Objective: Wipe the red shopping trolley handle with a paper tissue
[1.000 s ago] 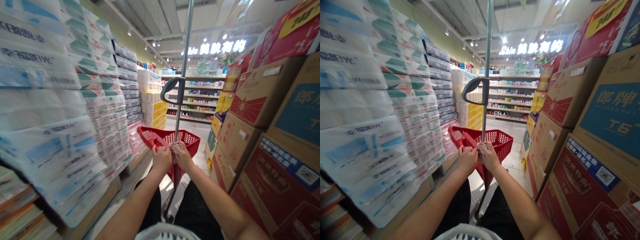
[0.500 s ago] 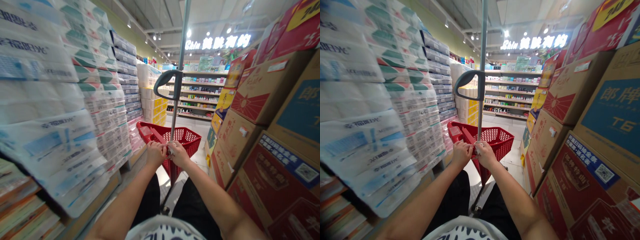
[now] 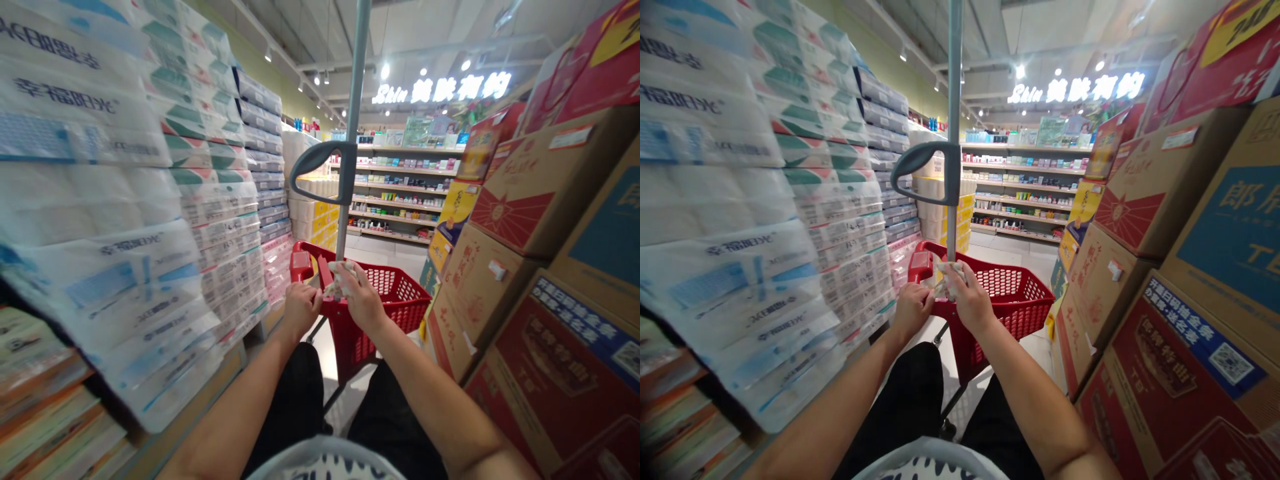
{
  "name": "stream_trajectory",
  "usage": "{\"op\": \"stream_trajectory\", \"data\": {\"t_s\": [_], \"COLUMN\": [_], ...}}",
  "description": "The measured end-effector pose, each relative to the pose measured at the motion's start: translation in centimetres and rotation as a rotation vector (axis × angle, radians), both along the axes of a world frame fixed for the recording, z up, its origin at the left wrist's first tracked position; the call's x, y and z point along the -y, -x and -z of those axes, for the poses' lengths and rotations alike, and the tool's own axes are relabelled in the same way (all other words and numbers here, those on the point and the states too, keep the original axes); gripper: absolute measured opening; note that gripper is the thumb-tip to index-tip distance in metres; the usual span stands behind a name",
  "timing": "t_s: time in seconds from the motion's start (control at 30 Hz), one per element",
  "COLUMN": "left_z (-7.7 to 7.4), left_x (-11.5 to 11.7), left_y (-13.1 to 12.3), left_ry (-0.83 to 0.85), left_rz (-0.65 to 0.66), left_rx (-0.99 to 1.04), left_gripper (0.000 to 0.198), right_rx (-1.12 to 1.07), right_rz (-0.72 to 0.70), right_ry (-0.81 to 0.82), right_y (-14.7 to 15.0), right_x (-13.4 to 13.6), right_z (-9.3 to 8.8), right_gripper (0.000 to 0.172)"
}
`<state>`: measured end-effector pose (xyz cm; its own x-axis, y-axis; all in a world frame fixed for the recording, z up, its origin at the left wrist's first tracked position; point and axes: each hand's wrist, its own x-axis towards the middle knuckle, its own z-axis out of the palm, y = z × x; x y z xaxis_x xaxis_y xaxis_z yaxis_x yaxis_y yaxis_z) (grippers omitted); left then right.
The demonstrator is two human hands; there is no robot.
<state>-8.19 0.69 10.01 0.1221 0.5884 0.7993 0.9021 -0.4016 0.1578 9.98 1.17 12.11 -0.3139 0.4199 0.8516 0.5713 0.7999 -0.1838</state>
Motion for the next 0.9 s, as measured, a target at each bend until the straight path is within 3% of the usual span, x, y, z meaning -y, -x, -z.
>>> {"op": "stream_trajectory", "data": {"t_s": [0.17, 0.37, 0.5, 0.67, 0.8, 0.9], "left_z": [0.3, 0.3, 0.5, 0.4, 0.4, 0.5], "left_x": [-0.4, -1.1, -1.6, -1.5, -1.2, -1.1], "left_y": [-0.5, -1.2, -1.5, -1.8, -1.9, -1.9], "left_ry": [0.018, 0.017, 0.010, 0.009, 0.020, 0.015], "left_rz": [0.062, 0.046, 0.047, 0.074, 0.065, 0.066], "left_rx": [0.010, -0.016, -0.005, 0.023, 0.031, 0.025], "left_gripper": [0.036, 0.036, 0.035, 0.040, 0.040, 0.039], "right_rx": [0.126, 0.114, 0.242, 0.086, 0.254, 0.294], "right_rz": [0.022, 0.068, 0.074, 0.130, 0.023, 0.009], "right_ry": [0.110, 0.038, 0.057, -0.065, -0.099, -0.071], "right_y": [0.0, -1.0, -1.4, -1.8, -1.6, -1.5], "right_x": [-0.5, -1.5, -1.5, -1.3, -1.2, -1.1], "right_z": [-0.5, -2.4, -1.0, 0.8, 2.8, 2.9], "right_gripper": [0.054, 0.059, 0.061, 0.062, 0.061, 0.059]}}
